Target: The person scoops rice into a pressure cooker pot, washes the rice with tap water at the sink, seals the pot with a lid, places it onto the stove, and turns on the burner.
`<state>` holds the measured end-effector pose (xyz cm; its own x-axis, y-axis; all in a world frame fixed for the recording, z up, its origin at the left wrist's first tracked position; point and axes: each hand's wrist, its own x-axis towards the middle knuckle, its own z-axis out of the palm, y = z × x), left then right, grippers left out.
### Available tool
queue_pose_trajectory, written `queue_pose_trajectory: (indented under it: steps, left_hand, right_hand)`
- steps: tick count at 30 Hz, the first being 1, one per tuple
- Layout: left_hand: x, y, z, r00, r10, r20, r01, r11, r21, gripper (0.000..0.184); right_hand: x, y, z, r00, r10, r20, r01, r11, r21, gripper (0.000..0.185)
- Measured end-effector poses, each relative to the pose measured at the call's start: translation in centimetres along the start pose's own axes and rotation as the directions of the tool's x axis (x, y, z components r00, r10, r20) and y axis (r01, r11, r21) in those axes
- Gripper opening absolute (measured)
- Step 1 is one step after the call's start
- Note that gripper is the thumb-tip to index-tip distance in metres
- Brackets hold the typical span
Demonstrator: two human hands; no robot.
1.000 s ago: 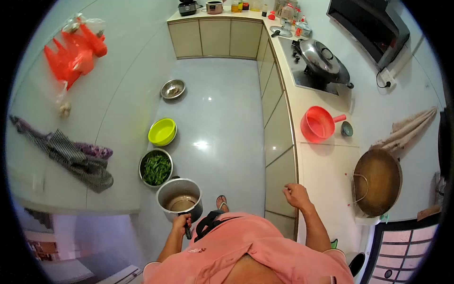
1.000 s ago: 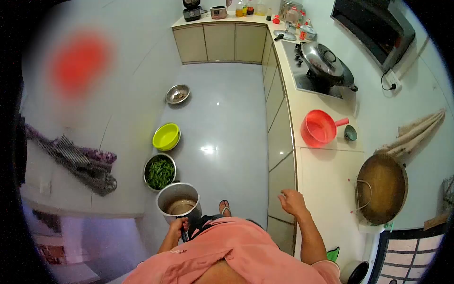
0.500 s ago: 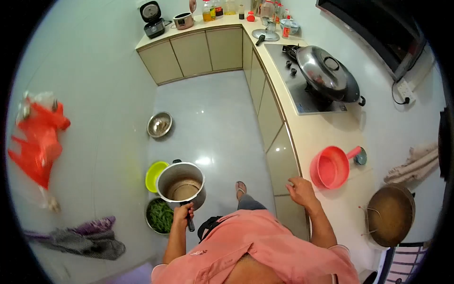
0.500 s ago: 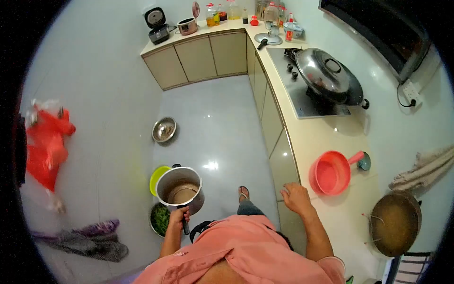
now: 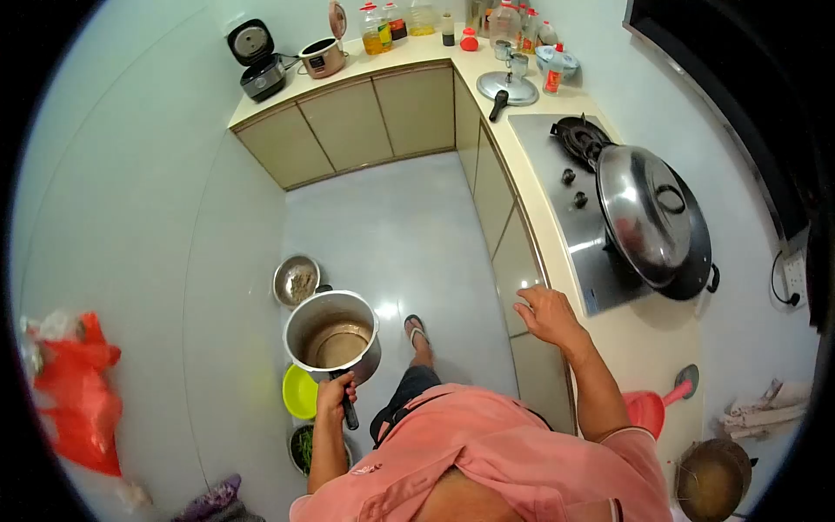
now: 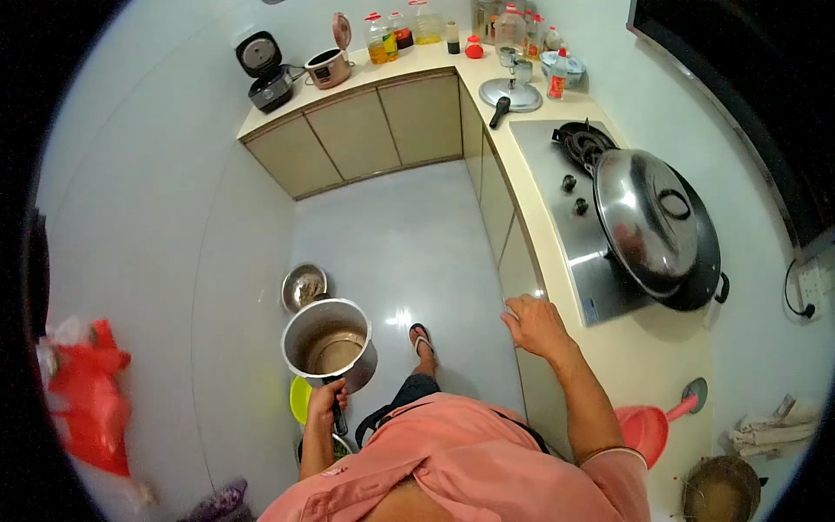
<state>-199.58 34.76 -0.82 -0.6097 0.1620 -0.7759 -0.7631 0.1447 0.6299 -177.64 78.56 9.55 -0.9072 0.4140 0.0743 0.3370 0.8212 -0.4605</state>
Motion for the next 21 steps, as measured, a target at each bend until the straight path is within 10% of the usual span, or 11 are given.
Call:
queue_pose_trajectory:
  steps: [21]
  left_hand:
    - [26.0, 45.4, 28.0, 0.96, 0.162, 0.23, -0.215, 0.949, 0.231, 0.018]
  right_hand:
    - [40.7, 12.9, -8.2, 0.955, 0.227, -0.19, -0.225, 0.974, 0.03, 0.03]
